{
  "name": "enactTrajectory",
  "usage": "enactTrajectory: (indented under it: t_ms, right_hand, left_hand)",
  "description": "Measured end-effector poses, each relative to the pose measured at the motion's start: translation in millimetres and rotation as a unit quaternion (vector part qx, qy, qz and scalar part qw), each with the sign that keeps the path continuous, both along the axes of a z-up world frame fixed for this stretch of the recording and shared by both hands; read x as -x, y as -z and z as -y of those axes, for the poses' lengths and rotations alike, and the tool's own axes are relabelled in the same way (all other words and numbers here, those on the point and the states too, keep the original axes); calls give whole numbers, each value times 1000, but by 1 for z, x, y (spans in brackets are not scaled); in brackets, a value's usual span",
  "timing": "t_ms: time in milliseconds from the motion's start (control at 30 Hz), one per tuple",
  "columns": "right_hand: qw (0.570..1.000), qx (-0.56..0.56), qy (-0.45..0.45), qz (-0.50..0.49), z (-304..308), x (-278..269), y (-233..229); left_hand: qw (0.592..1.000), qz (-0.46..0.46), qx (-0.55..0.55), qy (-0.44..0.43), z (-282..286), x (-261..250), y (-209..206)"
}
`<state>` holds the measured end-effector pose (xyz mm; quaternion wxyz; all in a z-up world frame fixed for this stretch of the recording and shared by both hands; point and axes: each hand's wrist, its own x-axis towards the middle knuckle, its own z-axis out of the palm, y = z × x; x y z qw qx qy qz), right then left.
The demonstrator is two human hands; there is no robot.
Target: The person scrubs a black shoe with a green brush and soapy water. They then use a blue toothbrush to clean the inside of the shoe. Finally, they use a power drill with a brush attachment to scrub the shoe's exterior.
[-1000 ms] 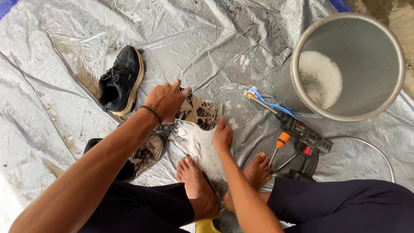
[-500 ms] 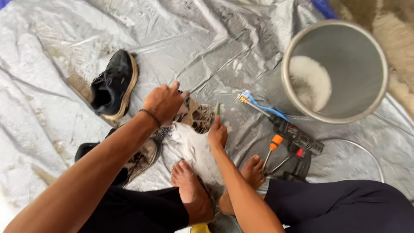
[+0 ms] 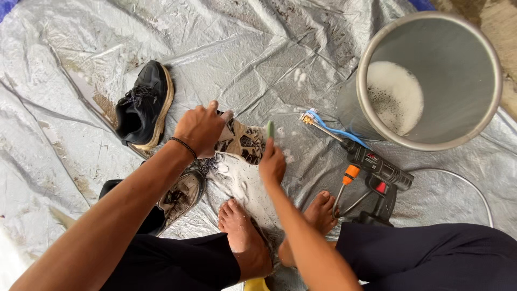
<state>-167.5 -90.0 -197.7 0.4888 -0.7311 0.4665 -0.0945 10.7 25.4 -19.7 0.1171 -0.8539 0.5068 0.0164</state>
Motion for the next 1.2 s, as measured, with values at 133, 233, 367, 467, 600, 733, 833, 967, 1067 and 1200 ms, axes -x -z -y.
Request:
enactTrajectory:
  t_ms: [133, 233, 367, 467, 600, 733, 833, 967, 1067, 1200]
  right_hand:
    - [997, -29, 57, -34, -67, 55, -2]
    - [998, -20, 53, -33, -43, 34, 5]
    - [994, -100, 4, -40, 13, -7, -22]
    - [990, -139, 6, -29, 17, 6, 1]
    - [992, -122, 35, -24, -45, 58, 8]
    - [993, -76, 70, -56, -44, 45, 11]
    - [995, -72, 47, -54, -1, 4, -29]
    - [994, -67, 12, -87, 13, -1, -14]
    - [997, -58, 53, -23, -23, 24, -58]
    - [996, -61, 55, -40, -72, 59, -22]
  left_hand:
    - [982, -76, -163, -50, 10, 10, -18]
    - [981, -77, -170, -50, 12, 7, -18]
    - [983, -71, -159, -52, 13, 6, -19]
    - [982, -66, -167, -57, 12, 10, -24]
    - [982, -69, -168, -59, 15, 12, -26]
    - [984, -54, -168, -34, 26, 17, -32]
    - [985, -39, -163, -36, 26, 19, -29]
    - [983, -40, -177, -30, 30, 24, -27]
    - [986, -8, -163, -30, 32, 19, -7]
    - [988, -8, -150, -29, 32, 25, 0]
